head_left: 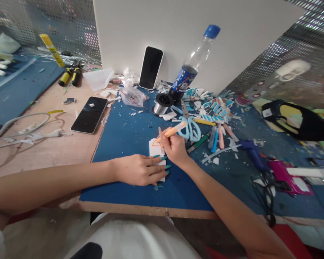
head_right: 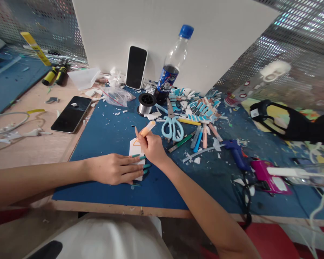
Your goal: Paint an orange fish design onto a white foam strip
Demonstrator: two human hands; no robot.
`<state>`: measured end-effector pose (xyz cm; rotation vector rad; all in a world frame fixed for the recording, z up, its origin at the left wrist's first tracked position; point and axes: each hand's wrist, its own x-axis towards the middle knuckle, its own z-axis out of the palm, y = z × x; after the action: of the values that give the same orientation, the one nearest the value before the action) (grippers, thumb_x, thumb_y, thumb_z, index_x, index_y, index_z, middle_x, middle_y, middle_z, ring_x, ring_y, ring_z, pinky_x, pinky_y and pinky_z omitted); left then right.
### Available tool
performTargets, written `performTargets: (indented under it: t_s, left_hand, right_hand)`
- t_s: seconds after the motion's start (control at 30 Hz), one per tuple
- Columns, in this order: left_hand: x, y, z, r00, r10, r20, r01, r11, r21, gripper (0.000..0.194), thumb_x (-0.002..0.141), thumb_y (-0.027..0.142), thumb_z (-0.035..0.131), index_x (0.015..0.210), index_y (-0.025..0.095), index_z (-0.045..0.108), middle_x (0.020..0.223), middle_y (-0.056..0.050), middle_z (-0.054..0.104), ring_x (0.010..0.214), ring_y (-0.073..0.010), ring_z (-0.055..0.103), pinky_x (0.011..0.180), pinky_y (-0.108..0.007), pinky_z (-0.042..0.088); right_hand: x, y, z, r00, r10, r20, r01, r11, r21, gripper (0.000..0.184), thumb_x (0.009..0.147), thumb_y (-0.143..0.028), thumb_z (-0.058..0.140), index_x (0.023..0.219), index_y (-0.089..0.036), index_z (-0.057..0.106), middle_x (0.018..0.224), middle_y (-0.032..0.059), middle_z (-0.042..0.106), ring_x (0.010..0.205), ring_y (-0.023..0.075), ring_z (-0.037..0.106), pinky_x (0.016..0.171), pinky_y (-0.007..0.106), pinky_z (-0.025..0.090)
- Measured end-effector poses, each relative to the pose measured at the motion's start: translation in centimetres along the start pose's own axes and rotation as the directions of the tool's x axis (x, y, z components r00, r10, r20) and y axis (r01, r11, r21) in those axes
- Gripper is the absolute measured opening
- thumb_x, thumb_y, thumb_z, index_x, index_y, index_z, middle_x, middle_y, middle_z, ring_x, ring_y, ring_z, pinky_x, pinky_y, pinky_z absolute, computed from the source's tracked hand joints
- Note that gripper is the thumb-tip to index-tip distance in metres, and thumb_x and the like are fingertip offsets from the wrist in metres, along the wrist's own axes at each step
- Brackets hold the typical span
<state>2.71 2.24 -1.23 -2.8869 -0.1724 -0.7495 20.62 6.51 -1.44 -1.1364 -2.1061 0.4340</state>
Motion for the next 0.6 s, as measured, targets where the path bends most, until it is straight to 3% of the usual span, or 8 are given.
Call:
performTargets:
  t_s: [0.23, 0.6]
  left_hand:
    - [0.0, -0.04, 0.02, 1.0, -0.005, -0.003, 0.005, 1.0, -0.009, 0.028, 0.093, 0.027, 0.045, 0.106, 0.009, 0.063, 0.108, -0.011, 0.068, 0.091, -0.0214, 0.068, 0.073, -0.03, 0.058]
    - [-0.05, -0.01, 0.0, 1.0, -0.008, 0.015, 0.008, 1.0, 0.014, 0.029, 0.095, 0.027, 0.042, 0.106, 0.011, 0.064, 0.11, -0.009, 0.068, 0.094, -0.0199, 0.067, 0.076, -0.028, 0.058]
  right_hand:
    - [0.09, -0.15, 0.11, 0.998, -0.067, -0.016, 0.066, 0.995, -0.071, 0.035, 0.094, -0.034, 0.033, 0.072, -0.016, 0.054, 0.069, 0.0057, 0.062, 0.051, 0.0099, 0.056, 0.049, 0.021, 0.04]
    - [0.15, 0.07, 0.27, 0.994, -0.107, -0.032, 0.105, 0.992, -0.067, 0.026, 0.092, -0.029, 0.038, 0.075, -0.017, 0.052, 0.062, 0.0031, 0.061, 0.046, 0.0092, 0.054, 0.045, 0.02, 0.039]
